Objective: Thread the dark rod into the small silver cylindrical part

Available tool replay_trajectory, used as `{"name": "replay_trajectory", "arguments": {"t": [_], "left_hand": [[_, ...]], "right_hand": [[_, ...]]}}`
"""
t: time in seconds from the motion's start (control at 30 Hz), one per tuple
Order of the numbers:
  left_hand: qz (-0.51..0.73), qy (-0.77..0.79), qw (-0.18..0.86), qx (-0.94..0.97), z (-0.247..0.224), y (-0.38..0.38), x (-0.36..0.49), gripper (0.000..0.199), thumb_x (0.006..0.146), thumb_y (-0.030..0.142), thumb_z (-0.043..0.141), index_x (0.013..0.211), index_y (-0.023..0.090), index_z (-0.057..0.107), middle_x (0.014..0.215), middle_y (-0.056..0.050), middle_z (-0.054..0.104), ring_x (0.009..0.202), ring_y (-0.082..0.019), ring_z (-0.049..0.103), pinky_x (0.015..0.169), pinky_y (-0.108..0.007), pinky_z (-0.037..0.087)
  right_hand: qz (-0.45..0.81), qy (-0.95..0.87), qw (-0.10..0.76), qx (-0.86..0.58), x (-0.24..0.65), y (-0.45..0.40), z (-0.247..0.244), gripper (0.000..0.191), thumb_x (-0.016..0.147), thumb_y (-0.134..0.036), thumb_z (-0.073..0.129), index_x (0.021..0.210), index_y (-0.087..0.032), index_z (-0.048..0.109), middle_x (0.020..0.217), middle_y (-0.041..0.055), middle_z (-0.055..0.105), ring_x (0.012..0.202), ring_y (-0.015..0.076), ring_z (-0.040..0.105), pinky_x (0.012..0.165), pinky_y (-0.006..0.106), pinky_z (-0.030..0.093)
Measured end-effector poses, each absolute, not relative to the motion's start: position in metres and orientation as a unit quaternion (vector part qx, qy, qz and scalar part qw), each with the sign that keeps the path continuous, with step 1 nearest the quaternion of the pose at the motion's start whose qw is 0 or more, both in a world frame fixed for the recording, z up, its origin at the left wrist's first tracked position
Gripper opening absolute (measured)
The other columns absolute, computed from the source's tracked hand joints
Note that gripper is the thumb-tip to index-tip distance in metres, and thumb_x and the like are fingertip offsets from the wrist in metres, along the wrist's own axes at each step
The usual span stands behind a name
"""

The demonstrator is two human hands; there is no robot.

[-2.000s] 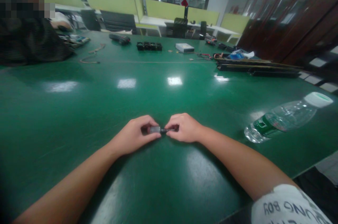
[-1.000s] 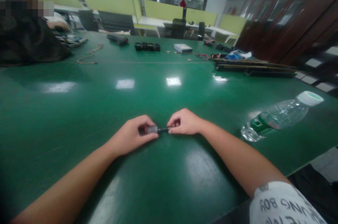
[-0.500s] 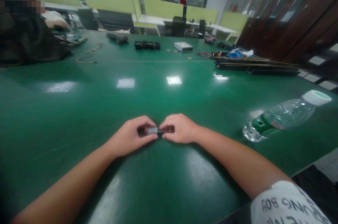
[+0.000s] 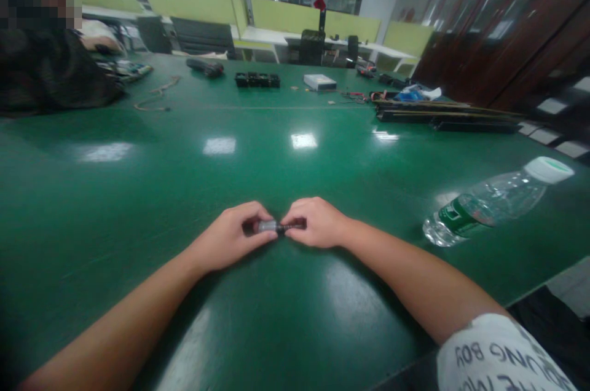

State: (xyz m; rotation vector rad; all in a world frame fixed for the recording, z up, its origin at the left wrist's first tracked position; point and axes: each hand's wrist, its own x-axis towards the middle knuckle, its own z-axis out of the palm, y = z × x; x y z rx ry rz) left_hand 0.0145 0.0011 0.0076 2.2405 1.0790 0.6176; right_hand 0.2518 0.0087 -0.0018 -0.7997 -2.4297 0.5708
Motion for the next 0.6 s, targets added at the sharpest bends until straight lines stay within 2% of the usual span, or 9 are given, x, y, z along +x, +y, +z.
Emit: {"name": "replay_trajectory", "arguments": {"t": [0.6], "left_hand": [[0.230, 0.405, 0.280, 0.840, 0.0070, 0.0007, 0.0134, 0.022, 0.085, 0.040, 0.068, 0.090, 0.019, 0.065, 0.080, 0.000, 0.061, 0.072, -0.016, 0.059, 0.066, -0.027, 0.044]], "right_hand": [[0.204, -0.898, 0.257, -0.294, 0.2554, 0.0069, 0.0027, 0.015, 0.076, -0.014, 0.068, 0.090, -0.016, 0.074, 0.081, 0.0046, 0.071, 0.073, 0.0150, 0.063, 0.069, 0.025, 0.048]]}}
